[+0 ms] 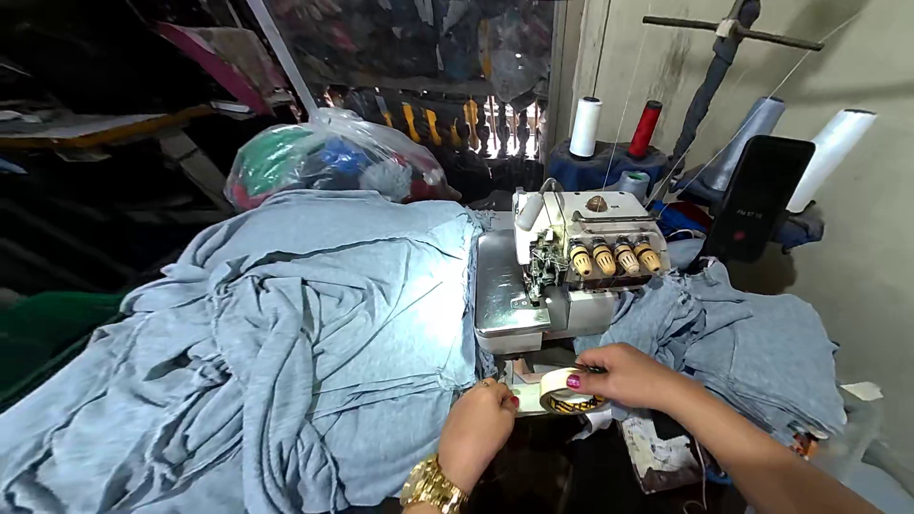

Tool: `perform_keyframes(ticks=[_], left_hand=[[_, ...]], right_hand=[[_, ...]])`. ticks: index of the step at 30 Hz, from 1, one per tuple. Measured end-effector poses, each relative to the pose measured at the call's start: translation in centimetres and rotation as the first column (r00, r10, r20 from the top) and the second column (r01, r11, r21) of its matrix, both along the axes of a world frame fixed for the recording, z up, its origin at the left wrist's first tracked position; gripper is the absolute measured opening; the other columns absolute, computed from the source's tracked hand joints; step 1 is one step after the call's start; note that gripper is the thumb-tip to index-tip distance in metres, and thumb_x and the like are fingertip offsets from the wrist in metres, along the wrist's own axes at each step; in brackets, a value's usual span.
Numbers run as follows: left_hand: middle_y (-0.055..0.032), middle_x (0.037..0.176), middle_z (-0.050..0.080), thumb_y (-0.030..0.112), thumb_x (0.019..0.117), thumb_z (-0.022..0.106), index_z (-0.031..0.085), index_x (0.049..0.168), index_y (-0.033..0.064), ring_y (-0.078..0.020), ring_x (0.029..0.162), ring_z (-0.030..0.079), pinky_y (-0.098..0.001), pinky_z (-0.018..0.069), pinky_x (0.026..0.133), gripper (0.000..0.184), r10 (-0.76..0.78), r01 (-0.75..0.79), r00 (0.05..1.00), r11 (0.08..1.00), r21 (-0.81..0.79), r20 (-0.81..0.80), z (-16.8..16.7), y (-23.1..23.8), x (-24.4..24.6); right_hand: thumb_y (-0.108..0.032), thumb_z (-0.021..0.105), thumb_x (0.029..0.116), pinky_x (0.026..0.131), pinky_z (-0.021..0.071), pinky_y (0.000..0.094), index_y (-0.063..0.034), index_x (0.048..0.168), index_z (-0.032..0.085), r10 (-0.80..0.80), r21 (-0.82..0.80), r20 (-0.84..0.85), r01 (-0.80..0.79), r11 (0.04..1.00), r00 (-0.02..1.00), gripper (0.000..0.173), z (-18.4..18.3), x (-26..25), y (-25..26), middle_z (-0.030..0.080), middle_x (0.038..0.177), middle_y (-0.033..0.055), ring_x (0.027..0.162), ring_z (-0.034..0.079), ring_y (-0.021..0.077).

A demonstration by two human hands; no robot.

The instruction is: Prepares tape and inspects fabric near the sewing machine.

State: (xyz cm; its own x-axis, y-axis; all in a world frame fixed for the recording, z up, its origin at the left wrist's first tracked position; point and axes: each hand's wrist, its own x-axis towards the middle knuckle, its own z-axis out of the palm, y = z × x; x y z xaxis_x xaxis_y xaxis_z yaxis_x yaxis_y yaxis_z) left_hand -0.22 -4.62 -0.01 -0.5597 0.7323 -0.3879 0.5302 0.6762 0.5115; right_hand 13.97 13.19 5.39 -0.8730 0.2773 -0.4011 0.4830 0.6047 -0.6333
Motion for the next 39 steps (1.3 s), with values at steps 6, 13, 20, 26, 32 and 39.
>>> perform_keyframes(ticks=[6, 13, 20, 26, 32, 39], left_hand=[[-0.0166, 0.128, 0.067, 0.028, 0.1061, 0.048, 0.070, 0.119, 0.0058, -0.0343, 0.122, 0.062, -0.0568, 0.0485, 0.099, 0.034, -0.073, 0.029, 0.985, 0.964, -0.263, -0.159, 1.0, 1.1, 1.3], [-0.0154, 0.129, 0.066, 0.029, 0.1054, 0.047, 0.069, 0.119, 0.0063, -0.0334, 0.123, 0.062, -0.0550, 0.0503, 0.097, 0.035, -0.141, 0.045, 0.957, 0.936, -0.349, -0.253, 1.3, 1.9, 2.1], [-0.0165, 0.128, 0.066, 0.027, 0.1049, 0.047, 0.069, 0.117, 0.0040, -0.0345, 0.121, 0.063, -0.0547, 0.0509, 0.096, 0.034, -0.152, 0.044, 0.943, 0.939, -0.340, -0.297, 1.1, 2.0, 2.6], [-0.0172, 0.123, 0.068, 0.026, 0.1046, 0.048, 0.070, 0.114, 0.0033, -0.0345, 0.119, 0.065, -0.0540, 0.0513, 0.094, 0.033, -0.176, 0.067, 0.932, 0.942, -0.328, -0.316, 1.0, 1.8, 2.6], [-0.0163, 0.121, 0.068, 0.029, 0.1068, 0.047, 0.070, 0.116, 0.0050, -0.0337, 0.117, 0.065, -0.0532, 0.0510, 0.095, 0.034, -0.130, 0.042, 0.944, 0.959, -0.282, -0.302, 0.8, 1.3, 2.1], [-0.0163, 0.118, 0.070, 0.026, 0.1044, 0.048, 0.070, 0.110, 0.0039, -0.0340, 0.114, 0.067, -0.0534, 0.0529, 0.090, 0.032, -0.201, 0.083, 0.909, 0.946, -0.314, -0.364, 0.6, 1.8, 2.3]], right_hand=[[-0.043, 0.057, 0.1039, 0.087, 0.0514, 0.0537, -0.0036, 0.117, 0.070, 0.098, 0.129, 0.099, -0.111, 0.985, 0.990, 0.043, 0.0, -2.3, -0.4, 0.070, 0.101, 0.0168, 0.097, 0.067, 0.0301], [-0.044, 0.055, 0.1047, 0.092, 0.0488, 0.0593, -0.0041, 0.120, 0.070, 0.142, 0.147, 0.143, -0.163, 0.976, 0.980, 0.046, 0.2, -2.8, -0.5, 0.069, 0.110, 0.0185, 0.108, 0.065, 0.0344], [-0.044, 0.055, 0.1046, 0.092, 0.0485, 0.0595, -0.0039, 0.122, 0.069, 0.130, 0.130, 0.140, -0.149, 0.980, 0.982, 0.046, 0.4, -2.5, -0.5, 0.069, 0.110, 0.0185, 0.108, 0.065, 0.0340], [-0.045, 0.055, 0.1042, 0.086, 0.0505, 0.0565, -0.0052, 0.114, 0.071, 0.122, 0.187, 0.136, -0.147, 0.971, 0.983, 0.044, 0.4, -2.3, -1.3, 0.070, 0.101, 0.0157, 0.100, 0.066, 0.0316], [-0.044, 0.055, 0.1045, 0.089, 0.0495, 0.0585, -0.0047, 0.120, 0.070, 0.114, 0.134, 0.118, -0.129, 0.982, 0.986, 0.045, 0.7, -2.4, -0.7, 0.070, 0.107, 0.0175, 0.105, 0.065, 0.0331], [-0.046, 0.053, 0.1042, 0.088, 0.0496, 0.0576, -0.0076, 0.117, 0.071, 0.121, 0.194, 0.196, -0.160, 0.968, 0.973, 0.044, 1.0, -3.3, -1.5, 0.070, 0.106, 0.0154, 0.106, 0.066, 0.0318]])
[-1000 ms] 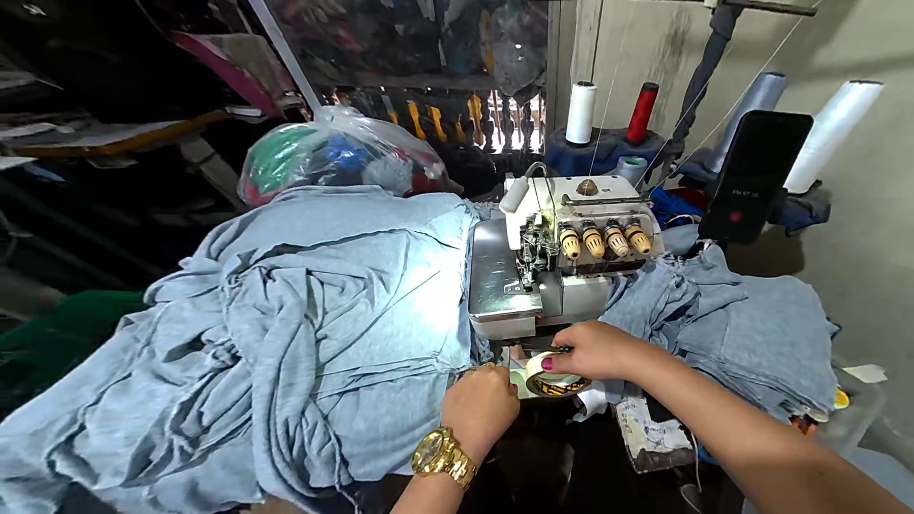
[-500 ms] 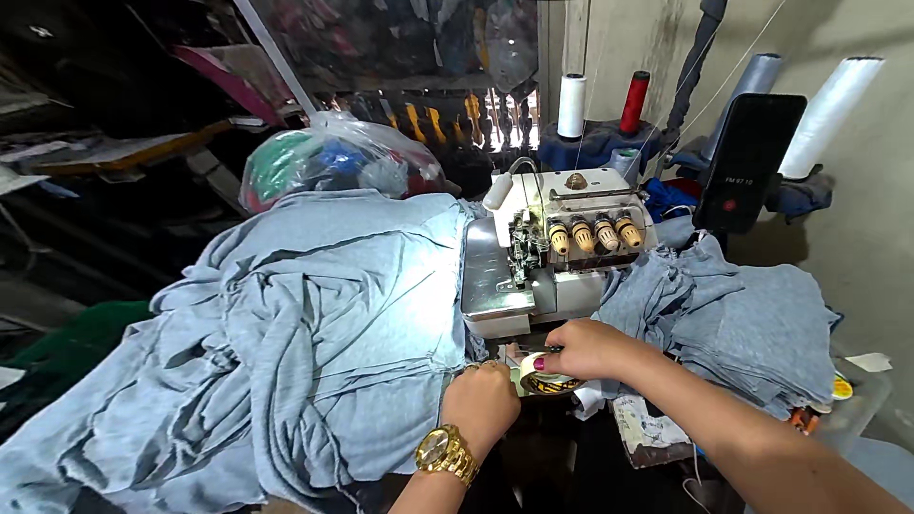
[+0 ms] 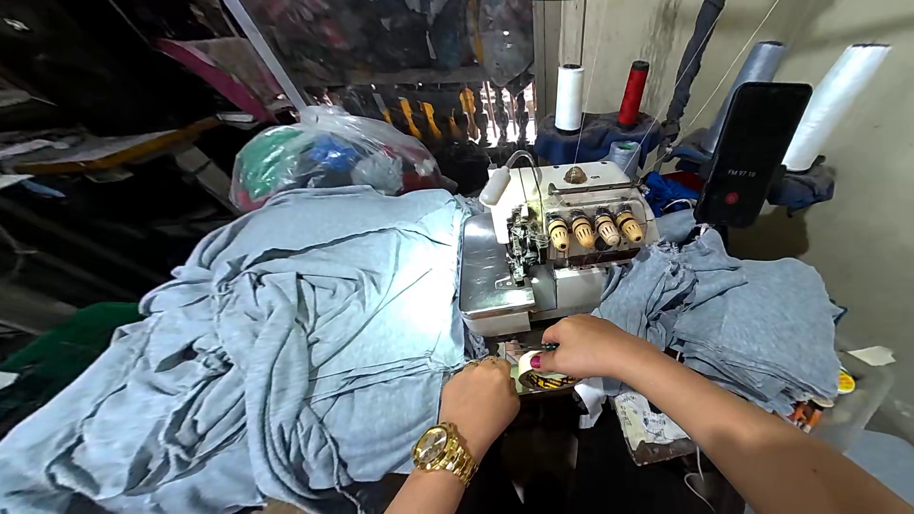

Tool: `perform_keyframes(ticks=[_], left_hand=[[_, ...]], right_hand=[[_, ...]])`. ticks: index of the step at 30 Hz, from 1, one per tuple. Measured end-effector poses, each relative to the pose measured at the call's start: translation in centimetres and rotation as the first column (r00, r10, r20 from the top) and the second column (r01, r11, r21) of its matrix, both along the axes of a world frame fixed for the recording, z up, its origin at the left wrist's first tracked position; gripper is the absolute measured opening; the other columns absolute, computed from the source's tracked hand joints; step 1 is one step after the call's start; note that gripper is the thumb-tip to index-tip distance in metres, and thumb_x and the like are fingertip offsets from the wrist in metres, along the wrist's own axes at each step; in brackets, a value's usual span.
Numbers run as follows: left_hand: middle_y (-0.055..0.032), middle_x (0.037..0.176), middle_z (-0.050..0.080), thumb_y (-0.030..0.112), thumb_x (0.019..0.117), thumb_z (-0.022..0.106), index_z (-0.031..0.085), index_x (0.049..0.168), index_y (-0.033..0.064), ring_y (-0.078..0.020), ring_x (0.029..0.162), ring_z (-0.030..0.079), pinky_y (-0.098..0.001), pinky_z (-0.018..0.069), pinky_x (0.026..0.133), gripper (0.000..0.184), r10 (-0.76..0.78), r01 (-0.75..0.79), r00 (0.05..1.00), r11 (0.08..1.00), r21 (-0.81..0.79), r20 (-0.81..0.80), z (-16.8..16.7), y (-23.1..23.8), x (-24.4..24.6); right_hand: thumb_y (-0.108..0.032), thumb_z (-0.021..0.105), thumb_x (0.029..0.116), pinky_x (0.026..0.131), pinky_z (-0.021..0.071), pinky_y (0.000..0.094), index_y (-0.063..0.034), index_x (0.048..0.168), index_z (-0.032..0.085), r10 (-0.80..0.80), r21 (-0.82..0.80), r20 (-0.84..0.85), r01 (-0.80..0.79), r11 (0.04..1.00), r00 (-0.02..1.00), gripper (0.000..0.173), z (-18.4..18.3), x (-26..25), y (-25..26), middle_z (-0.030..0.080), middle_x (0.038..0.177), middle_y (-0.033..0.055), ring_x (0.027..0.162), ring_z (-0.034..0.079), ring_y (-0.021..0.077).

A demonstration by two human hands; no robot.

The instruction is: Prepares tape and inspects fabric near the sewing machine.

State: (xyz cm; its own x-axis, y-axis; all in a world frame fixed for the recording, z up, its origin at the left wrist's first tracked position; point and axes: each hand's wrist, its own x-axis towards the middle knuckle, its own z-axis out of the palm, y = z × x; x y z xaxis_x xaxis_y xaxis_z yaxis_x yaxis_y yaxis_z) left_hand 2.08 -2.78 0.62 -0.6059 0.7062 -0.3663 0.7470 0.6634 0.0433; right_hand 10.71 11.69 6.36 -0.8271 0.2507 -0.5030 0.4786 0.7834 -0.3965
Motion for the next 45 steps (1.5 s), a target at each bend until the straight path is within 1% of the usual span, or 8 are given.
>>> perform_keyframes(ticks=[20, 23, 26, 29, 32, 35, 41, 45], left_hand=[[-0.0232, 0.121, 0.068, 0.035, 0.1084, 0.040, 0.069, 0.117, 0.0010, -0.0420, 0.118, 0.064, -0.0624, 0.0498, 0.093, 0.045, 0.058, -0.031, 0.995, 0.951, -0.307, 0.078, 3.1, -0.4, -0.8], [-0.0217, 0.124, 0.067, 0.023, 0.1059, 0.047, 0.066, 0.122, 0.0025, -0.0406, 0.119, 0.064, -0.0595, 0.0511, 0.093, 0.033, 0.077, -0.061, 0.995, 0.973, -0.223, 0.066, 3.2, -2.2, -0.5], [-0.0182, 0.125, 0.067, 0.010, 0.1006, 0.053, 0.068, 0.125, 0.0069, -0.0379, 0.110, 0.068, -0.0553, 0.0550, 0.089, 0.029, 0.009, -0.007, 1.000, 0.993, 0.117, -0.015, 1.1, -4.5, -0.4], [-0.0197, 0.105, 0.072, -0.007, 0.0796, 0.066, 0.077, 0.109, 0.0047, -0.0409, 0.091, 0.072, -0.0564, 0.0587, 0.075, 0.033, -0.160, 0.299, 0.947, 0.756, 0.582, -0.279, -3.8, -5.8, -0.4], [-0.0182, 0.107, 0.070, -0.008, 0.0634, 0.075, 0.075, 0.122, 0.0104, -0.0406, 0.094, 0.069, -0.0548, 0.0565, 0.074, 0.061, -0.221, 0.412, 0.897, 0.733, 0.542, -0.383, -5.7, -5.8, -0.2], [-0.0151, 0.114, 0.069, -0.001, 0.0688, 0.076, 0.070, 0.133, 0.0169, -0.0375, 0.102, 0.067, -0.0527, 0.0536, 0.079, 0.066, -0.238, 0.409, 0.875, 0.830, 0.380, -0.422, -6.1, -5.9, 0.6], [-0.0104, 0.113, 0.070, 0.001, 0.0685, 0.077, 0.071, 0.129, 0.0108, -0.0289, 0.098, 0.068, -0.0449, 0.0522, 0.078, 0.061, -0.233, 0.459, 0.797, 0.833, 0.309, -0.557, -7.3, -5.8, 1.4], [-0.0101, 0.113, 0.071, 0.007, 0.0631, 0.078, 0.070, 0.130, 0.0097, -0.0292, 0.098, 0.068, -0.0458, 0.0517, 0.081, 0.067, -0.156, 0.440, 0.818, 0.790, 0.428, -0.554, -8.5, -6.3, 2.0]], right_hand=[[-0.049, 0.053, 0.1034, 0.084, 0.0492, 0.0571, -0.0065, 0.105, 0.072, -0.006, 0.076, 0.052, 0.002, 0.997, 0.999, 0.047, 0.4, -1.0, -0.7, 0.069, 0.100, 0.0150, 0.102, 0.066, 0.0319], [-0.049, 0.053, 0.1034, 0.084, 0.0496, 0.0569, -0.0066, 0.105, 0.072, -0.005, 0.084, 0.057, 0.001, 0.996, 0.998, 0.047, 0.3, -1.2, -0.7, 0.069, 0.100, 0.0149, 0.101, 0.066, 0.0320], [-0.049, 0.052, 0.1038, 0.083, 0.0496, 0.0564, -0.0070, 0.104, 0.072, 0.005, 0.088, 0.058, -0.010, 0.996, 0.998, 0.046, 0.2, -1.1, -0.7, 0.069, 0.098, 0.0145, 0.099, 0.066, 0.0317], [-0.048, 0.054, 0.1036, 0.077, 0.0501, 0.0541, -0.0077, 0.101, 0.073, 0.017, 0.111, 0.005, -0.018, 0.994, 1.000, 0.044, -0.1, -0.7, -0.9, 0.069, 0.090, 0.0125, 0.092, 0.066, 0.0296], [-0.047, 0.053, 0.1042, 0.080, 0.0504, 0.0540, -0.0070, 0.105, 0.072, 0.020, 0.096, 0.014, -0.021, 0.995, 1.000, 0.044, 0.0, -0.6, -0.8, 0.069, 0.094, 0.0130, 0.094, 0.066, 0.0298], [-0.047, 0.052, 0.1046, 0.081, 0.0506, 0.0539, -0.0070, 0.106, 0.072, 0.024, 0.098, 0.042, -0.028, 0.995, 0.999, 0.045, 0.1, -0.8, -0.9, 0.069, 0.094, 0.0134, 0.095, 0.066, 0.0299], [-0.047, 0.055, 0.1034, 0.081, 0.0510, 0.0543, -0.0088, 0.108, 0.073, 0.005, 0.103, 0.040, -0.009, 0.995, 0.999, 0.042, 0.0, -0.9, -1.0, 0.070, 0.094, 0.0125, 0.094, 0.067, 0.0296], [-0.047, 0.057, 0.1028, 0.082, 0.0501, 0.0515, -0.0093, 0.107, 0.072, -0.026, 0.079, 0.051, 0.022, 0.997, 0.998, 0.041, 0.0, -0.8, -0.9, 0.069, 0.092, 0.0116, 0.092, 0.065, 0.0273]])
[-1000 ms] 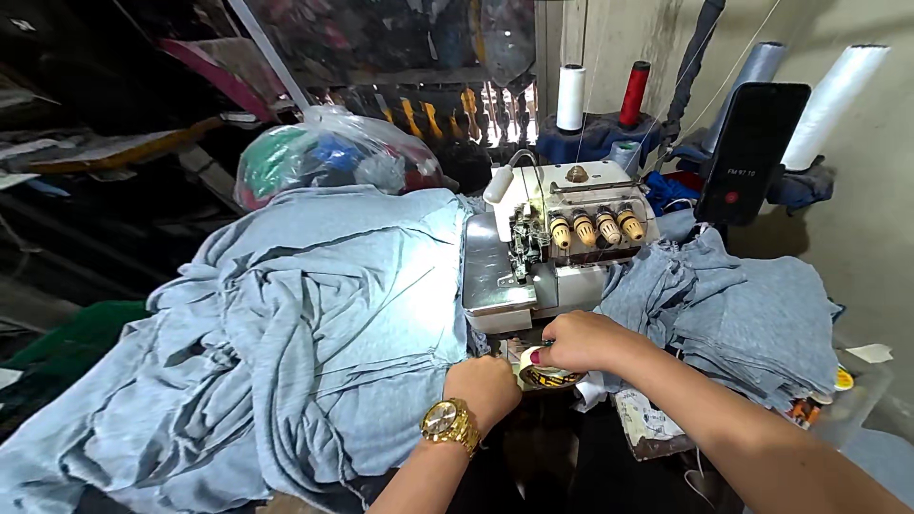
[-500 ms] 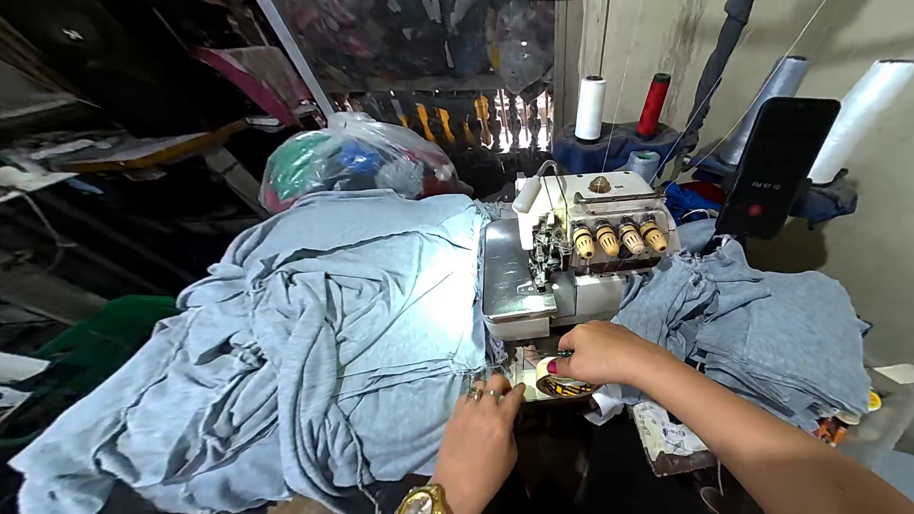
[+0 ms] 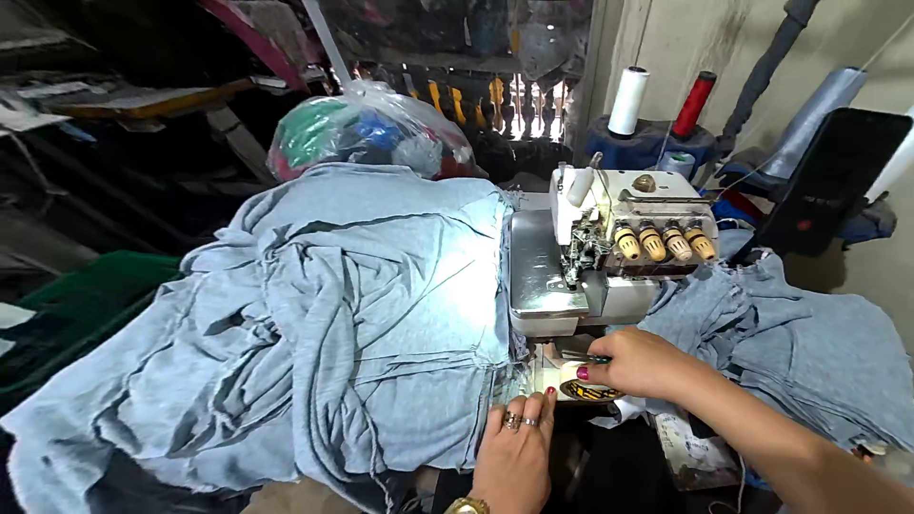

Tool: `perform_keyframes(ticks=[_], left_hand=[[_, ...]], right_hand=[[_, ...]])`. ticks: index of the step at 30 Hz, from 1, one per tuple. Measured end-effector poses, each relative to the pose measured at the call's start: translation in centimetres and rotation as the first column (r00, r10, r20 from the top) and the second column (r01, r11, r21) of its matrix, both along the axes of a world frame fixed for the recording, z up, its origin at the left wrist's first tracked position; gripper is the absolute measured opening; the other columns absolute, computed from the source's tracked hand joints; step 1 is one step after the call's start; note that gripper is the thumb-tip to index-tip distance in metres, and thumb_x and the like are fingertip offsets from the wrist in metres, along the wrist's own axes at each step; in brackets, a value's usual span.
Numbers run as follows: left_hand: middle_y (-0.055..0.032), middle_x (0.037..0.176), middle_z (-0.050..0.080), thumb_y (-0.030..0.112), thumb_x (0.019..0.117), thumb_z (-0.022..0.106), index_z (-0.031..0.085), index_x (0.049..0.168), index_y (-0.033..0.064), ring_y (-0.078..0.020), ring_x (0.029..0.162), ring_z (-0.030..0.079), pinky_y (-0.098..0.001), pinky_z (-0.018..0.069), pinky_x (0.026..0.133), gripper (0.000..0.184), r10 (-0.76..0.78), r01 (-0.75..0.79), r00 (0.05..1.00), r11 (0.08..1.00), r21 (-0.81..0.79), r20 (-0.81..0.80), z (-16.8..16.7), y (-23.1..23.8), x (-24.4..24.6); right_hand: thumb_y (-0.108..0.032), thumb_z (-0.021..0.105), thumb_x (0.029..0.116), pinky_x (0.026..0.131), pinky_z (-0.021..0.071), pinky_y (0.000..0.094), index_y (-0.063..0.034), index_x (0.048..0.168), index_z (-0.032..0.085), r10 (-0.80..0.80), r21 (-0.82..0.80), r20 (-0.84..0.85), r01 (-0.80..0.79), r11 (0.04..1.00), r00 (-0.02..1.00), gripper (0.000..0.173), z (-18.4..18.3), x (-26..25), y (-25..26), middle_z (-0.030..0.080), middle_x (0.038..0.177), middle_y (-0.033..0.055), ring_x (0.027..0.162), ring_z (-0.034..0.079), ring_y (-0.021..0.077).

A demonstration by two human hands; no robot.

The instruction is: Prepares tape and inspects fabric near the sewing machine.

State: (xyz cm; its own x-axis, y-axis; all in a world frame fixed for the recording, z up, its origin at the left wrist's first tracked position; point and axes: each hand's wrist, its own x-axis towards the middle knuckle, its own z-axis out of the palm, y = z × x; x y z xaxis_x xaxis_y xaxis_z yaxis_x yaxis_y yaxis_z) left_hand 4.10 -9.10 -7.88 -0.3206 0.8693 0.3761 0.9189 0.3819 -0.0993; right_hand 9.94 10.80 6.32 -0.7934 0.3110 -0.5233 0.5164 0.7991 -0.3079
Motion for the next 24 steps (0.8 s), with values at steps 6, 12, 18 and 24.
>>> perform_keyframes(ticks=[6, 12, 18, 24], left_hand=[[-0.0090, 0.110, 0.071, 0.010, 0.0621, 0.081, 0.073, 0.124, 0.0086, -0.0275, 0.100, 0.068, -0.0440, 0.0515, 0.083, 0.063, 0.029, -0.026, 0.995, 0.999, -0.034, 0.091, 0.6, 1.5, 1.0], [-0.0068, 0.108, 0.071, 0.009, 0.0688, 0.079, 0.076, 0.113, 0.0073, -0.0236, 0.096, 0.068, -0.0401, 0.0511, 0.080, 0.045, 0.057, -0.053, 0.997, 0.996, -0.076, 0.051, 0.8, 2.6, 1.8], [-0.0094, 0.116, 0.070, 0.006, 0.0833, 0.067, 0.073, 0.119, 0.0037, -0.0246, 0.103, 0.067, -0.0404, 0.0493, 0.086, 0.036, 0.055, -0.029, 0.993, 0.974, -0.226, 0.107, 2.3, 2.9, 1.7], [-0.0083, 0.128, 0.068, 0.003, 0.0846, 0.065, 0.068, 0.129, 0.0018, -0.0228, 0.105, 0.067, -0.0395, 0.0495, 0.085, 0.045, 0.028, 0.000, 0.995, 0.959, -0.283, 0.095, 2.7, 2.9, 1.5]], right_hand=[[-0.048, 0.057, 0.1025, 0.080, 0.0495, 0.0490, -0.0099, 0.108, 0.072, -0.012, -0.012, 0.014, 0.012, 1.000, 1.000, 0.041, -0.2, 0.1, 0.3, 0.068, 0.091, 0.0096, 0.090, 0.064, 0.0248], [-0.042, 0.056, 0.1047, 0.061, 0.0478, 0.0278, -0.0117, 0.127, 0.068, -0.115, -0.334, -0.091, 0.079, 0.939, 0.989, 0.039, -2.0, 1.5, 2.1, 0.070, 0.087, 0.0027, 0.066, 0.058, 0.0081], [-0.033, 0.055, 0.1021, 0.050, 0.0398, 0.0143, -0.0110, 0.100, 0.066, -0.352, -0.643, -0.080, 0.222, 0.733, 0.933, 0.025, -4.0, 3.7, 3.6, 0.063, 0.078, -0.0071, 0.058, 0.053, -0.0023], [-0.046, 0.062, 0.1002, 0.060, 0.0464, 0.0289, -0.0048, 0.097, 0.070, -0.194, -0.251, -0.091, 0.166, 0.954, 0.977, 0.042, -1.3, 2.6, 3.7, 0.061, 0.073, 0.0034, 0.062, 0.055, 0.0098]])
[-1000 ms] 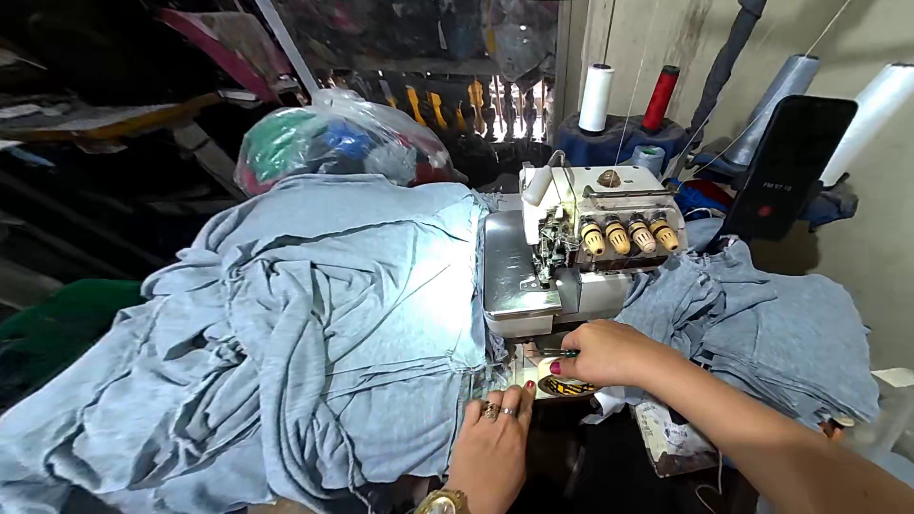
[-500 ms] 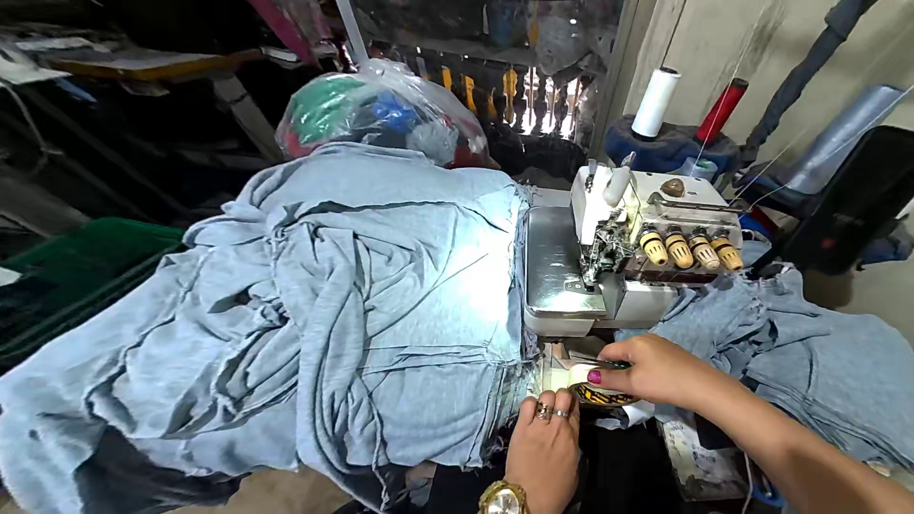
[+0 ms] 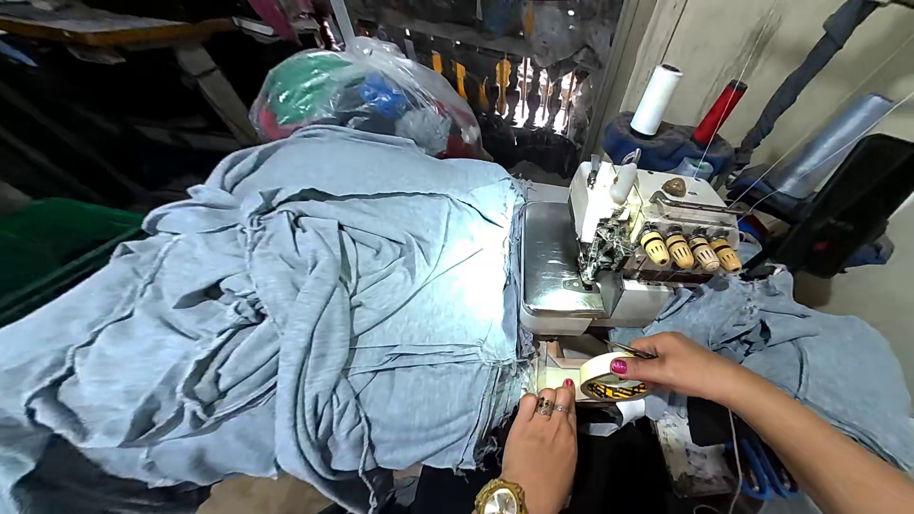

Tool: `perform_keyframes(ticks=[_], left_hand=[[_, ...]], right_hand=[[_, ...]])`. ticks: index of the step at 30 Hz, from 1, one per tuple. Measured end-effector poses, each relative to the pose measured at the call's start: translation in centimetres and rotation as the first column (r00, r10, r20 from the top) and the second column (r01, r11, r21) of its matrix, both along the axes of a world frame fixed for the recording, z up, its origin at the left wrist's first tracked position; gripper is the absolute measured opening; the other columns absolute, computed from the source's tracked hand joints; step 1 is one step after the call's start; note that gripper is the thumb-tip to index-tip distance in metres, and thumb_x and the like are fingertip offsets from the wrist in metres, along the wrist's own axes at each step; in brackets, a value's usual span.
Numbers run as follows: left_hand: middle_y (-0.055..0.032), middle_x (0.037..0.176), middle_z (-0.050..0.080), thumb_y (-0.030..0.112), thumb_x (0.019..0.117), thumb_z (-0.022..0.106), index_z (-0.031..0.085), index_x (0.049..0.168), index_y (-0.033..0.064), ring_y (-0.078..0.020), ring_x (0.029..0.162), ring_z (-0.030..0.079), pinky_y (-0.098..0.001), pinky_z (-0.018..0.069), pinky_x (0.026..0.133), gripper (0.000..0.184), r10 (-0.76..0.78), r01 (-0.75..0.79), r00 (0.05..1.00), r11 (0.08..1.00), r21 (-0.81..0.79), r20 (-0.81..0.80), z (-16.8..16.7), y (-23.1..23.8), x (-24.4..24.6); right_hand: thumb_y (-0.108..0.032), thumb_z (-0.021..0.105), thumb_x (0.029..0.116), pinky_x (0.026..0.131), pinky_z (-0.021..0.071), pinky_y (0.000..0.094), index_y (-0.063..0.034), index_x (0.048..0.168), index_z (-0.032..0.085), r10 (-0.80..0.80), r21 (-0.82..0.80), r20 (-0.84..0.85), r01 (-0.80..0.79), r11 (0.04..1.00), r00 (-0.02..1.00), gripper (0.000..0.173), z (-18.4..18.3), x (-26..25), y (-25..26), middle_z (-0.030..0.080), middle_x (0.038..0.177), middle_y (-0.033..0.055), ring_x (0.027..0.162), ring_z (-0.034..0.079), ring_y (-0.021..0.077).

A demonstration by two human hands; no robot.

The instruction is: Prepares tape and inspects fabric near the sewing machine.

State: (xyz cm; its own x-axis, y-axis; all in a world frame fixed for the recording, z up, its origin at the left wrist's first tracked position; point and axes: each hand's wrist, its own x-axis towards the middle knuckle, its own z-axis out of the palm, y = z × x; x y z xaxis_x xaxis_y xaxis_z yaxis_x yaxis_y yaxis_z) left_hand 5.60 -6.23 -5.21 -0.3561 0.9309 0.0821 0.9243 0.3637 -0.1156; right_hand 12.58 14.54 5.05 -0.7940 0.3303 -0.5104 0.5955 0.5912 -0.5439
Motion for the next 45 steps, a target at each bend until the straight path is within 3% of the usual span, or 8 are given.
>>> perform_keyframes(ticks=[13, 19, 22, 24, 28, 33, 37, 45], left_hand=[[-0.0081, 0.137, 0.064, 0.002, 0.0888, 0.060, 0.067, 0.129, 0.0016, -0.0220, 0.109, 0.065, -0.0384, 0.0477, 0.085, 0.041, -0.023, 0.021, 1.000, 0.995, -0.098, -0.012, 0.4, 1.2, 1.2], [-0.0064, 0.116, 0.071, 0.006, 0.0829, 0.068, 0.076, 0.113, 0.0051, -0.0199, 0.098, 0.068, -0.0356, 0.0499, 0.077, 0.031, -0.049, 0.055, 0.996, 0.995, 0.080, -0.075, -0.6, 2.0, 1.8], [-0.0070, 0.112, 0.072, 0.007, 0.0818, 0.069, 0.077, 0.111, 0.0049, -0.0211, 0.097, 0.068, -0.0366, 0.0504, 0.078, 0.030, -0.034, 0.039, 0.998, 0.992, 0.120, -0.046, -1.0, 2.3, 2.1], [-0.0064, 0.112, 0.072, 0.008, 0.0812, 0.069, 0.077, 0.109, 0.0057, -0.0208, 0.097, 0.068, -0.0362, 0.0499, 0.078, 0.029, -0.029, 0.035, 0.999, 0.990, 0.138, -0.045, -1.1, 2.2, 2.1], [-0.0063, 0.111, 0.072, 0.008, 0.0830, 0.068, 0.077, 0.111, 0.0068, -0.0205, 0.095, 0.068, -0.0356, 0.0498, 0.076, 0.030, -0.049, 0.057, 0.997, 0.990, 0.129, -0.065, -1.1, 2.1, 1.8], [-0.0077, 0.119, 0.071, 0.004, 0.0836, 0.067, 0.072, 0.124, 0.0041, -0.0219, 0.097, 0.068, -0.0373, 0.0502, 0.077, 0.040, -0.094, 0.097, 0.995, 0.992, 0.080, -0.044, -0.8, 2.0, 1.2], [-0.0100, 0.121, 0.070, 0.004, 0.0744, 0.075, 0.065, 0.135, 0.0026, -0.0260, 0.102, 0.068, -0.0413, 0.0512, 0.081, 0.061, -0.114, 0.113, 0.993, 0.992, 0.055, 0.009, -0.6, 1.8, 0.9], [-0.0063, 0.129, 0.069, 0.002, 0.0862, 0.064, 0.074, 0.117, 0.0043, -0.0198, 0.102, 0.068, -0.0365, 0.0490, 0.080, 0.033, -0.131, 0.130, 0.989, 0.991, -0.015, -0.073, 0.0, 3.3, 1.9]], right_hand=[[-0.059, 0.056, 0.0987, 0.072, 0.0513, 0.0462, -0.0085, 0.092, 0.070, 0.087, 0.255, 0.170, -0.129, 0.958, 0.982, 0.053, 1.3, 0.3, -0.4, 0.065, 0.078, 0.0077, 0.077, 0.064, 0.0218], [-0.060, 0.056, 0.0985, 0.075, 0.0500, 0.0479, -0.0071, 0.095, 0.069, 0.096, 0.250, 0.192, -0.143, 0.958, 0.977, 0.055, 1.4, 0.0, -0.9, 0.065, 0.081, 0.0091, 0.082, 0.064, 0.0240], [-0.041, 0.066, 0.0991, 0.077, 0.0518, 0.0399, -0.0054, 0.107, 0.070, 0.064, 0.046, 0.036, -0.066, 0.997, 0.997, 0.037, 1.1, 0.8, 0.0, 0.067, 0.087, 0.0081, 0.081, 0.064, 0.0169], [-0.026, 0.068, 0.0984, 0.067, 0.0499, 0.0282, -0.0052, 0.114, 0.070, -0.038, -0.157, -0.047, 0.031, 0.987, 0.998, 0.026, 0.3, 2.0, 0.7, 0.067, 0.088, 0.0049, 0.071, 0.059, 0.0091], [-0.034, 0.057, 0.1041, 0.044, 0.0362, 0.0153, -0.0107, 0.107, 0.066, -0.230, -0.405, 0.005, 0.212, 0.889, 0.973, 0.025, -1.4, 3.9, 0.9, 0.069, 0.084, -0.0041, 0.048, 0.046, -0.0015], [-0.040, 0.062, 0.1017, 0.061, 0.0448, 0.0258, -0.0063, 0.102, 0.071, -0.149, -0.062, -0.012, 0.148, 0.987, 0.989, 0.035, 0.7, 3.5, 1.5, 0.065, 0.075, 0.0001, 0.064, 0.056, 0.0059], [-0.046, 0.061, 0.1006, 0.063, 0.0474, 0.0292, -0.0077, 0.094, 0.070, -0.118, 0.031, 0.015, 0.118, 0.993, 0.993, 0.040, 1.1, 3.0, 2.3, 0.062, 0.068, -0.0004, 0.061, 0.056, 0.0081], [-0.053, 0.061, 0.0984, 0.067, 0.0512, 0.0350, -0.0085, 0.094, 0.070, -0.022, 0.130, 0.118, 0.006, 0.992, 0.993, 0.046, 2.4, 2.4, 2.7, 0.064, 0.070, 0.0016, 0.064, 0.061, 0.0119]])
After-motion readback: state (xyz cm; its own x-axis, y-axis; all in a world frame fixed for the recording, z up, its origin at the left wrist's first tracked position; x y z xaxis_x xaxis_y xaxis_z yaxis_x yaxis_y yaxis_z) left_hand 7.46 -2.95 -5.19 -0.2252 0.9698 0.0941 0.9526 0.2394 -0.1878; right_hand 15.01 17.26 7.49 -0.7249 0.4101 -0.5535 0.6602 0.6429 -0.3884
